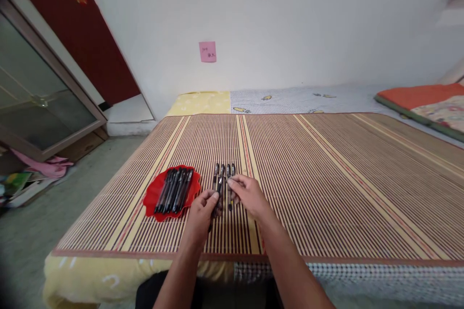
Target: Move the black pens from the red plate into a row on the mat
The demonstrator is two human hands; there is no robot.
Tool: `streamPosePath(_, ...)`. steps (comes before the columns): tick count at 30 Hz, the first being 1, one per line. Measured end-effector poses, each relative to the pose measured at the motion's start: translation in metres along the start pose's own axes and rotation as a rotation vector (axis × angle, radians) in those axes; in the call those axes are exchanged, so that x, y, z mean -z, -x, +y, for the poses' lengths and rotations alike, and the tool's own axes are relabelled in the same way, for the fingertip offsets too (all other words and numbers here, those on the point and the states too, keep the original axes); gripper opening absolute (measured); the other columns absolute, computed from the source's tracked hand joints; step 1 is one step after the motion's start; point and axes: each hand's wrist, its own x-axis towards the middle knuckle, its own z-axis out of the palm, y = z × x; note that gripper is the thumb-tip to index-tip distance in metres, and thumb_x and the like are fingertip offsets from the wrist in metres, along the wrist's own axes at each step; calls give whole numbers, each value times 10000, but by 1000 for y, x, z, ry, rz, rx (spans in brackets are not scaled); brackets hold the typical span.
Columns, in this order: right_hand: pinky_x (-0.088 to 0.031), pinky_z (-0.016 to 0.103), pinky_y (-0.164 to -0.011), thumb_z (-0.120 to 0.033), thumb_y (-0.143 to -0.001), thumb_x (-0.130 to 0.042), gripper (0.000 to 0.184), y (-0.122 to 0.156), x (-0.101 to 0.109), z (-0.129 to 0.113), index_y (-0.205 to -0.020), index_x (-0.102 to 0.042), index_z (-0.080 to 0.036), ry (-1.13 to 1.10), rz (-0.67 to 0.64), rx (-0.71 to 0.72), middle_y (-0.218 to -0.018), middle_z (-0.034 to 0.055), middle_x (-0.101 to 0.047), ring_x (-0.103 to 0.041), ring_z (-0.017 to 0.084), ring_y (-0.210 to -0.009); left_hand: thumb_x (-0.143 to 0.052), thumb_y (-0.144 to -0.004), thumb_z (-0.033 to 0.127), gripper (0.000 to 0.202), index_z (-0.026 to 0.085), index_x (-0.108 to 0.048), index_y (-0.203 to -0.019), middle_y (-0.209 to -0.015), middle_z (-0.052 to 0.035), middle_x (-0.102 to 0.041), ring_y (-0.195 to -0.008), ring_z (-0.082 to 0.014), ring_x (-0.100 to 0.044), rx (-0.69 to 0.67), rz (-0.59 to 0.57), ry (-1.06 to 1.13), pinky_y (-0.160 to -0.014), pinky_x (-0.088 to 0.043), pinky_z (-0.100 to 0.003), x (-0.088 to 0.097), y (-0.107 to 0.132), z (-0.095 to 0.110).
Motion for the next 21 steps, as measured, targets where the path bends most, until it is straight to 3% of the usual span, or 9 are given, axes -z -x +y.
streamPosePath(6, -384, 226, -475, -498, -768, -732, 325, 1, -10, 4, -823, -659, -186, -61, 17, 18, -588, -42, -564, -498, 100, -501, -720, -759, 418, 278, 161, -615, -771, -614, 36, -546, -520, -89, -477, -12, -42, -32, -499, -371, -202, -5, 0, -9)
streamPosePath(9, -376, 226, -479, -488, -754, -745, 318, 0, -8, 5, -776, -648, -187, -73, 12, 31, -572, -48, -556, -483, 95, -490, -767, -719, 344, 254, 166, -616, -820, -694, 4, -627, -631, -120, -576, -59, -2, -61, -593, -437, -220, -7, -1, -12)
streamPosePath(12, -373, 223, -484, -474, -738, -757, 308, 2, -4, 3, -782, -657, -185, -136, -8, 20, -558, -49, -559, -472, 89, -479, -769, -712, 336, 255, 182, -576, -773, -628, 34, -585, -564, -108, -545, -67, 26, -107, -542, -405, -209, -9, 1, -11)
streamPosePath(17, -369, 202, -495, -408, -717, -783, 268, 2, 3, 3, -827, -678, -187, -303, -16, -35, -613, -41, -590, -489, 78, -515, -603, -814, 554, 395, 179, -563, -696, -571, 28, -539, -467, -94, -467, 52, -169, -80, -472, -355, -217, -11, 6, -7)
streamPosePath(21, -379, 202, -487, -395, -684, -815, 298, -1, 8, 5, -850, -689, -183, -376, 46, -35, -676, -25, -618, -511, 81, -541, -631, -794, 556, 386, 182, -567, -724, -604, 23, -563, -469, -87, -463, 131, -234, -66, -476, -334, -213, -10, 6, -8)
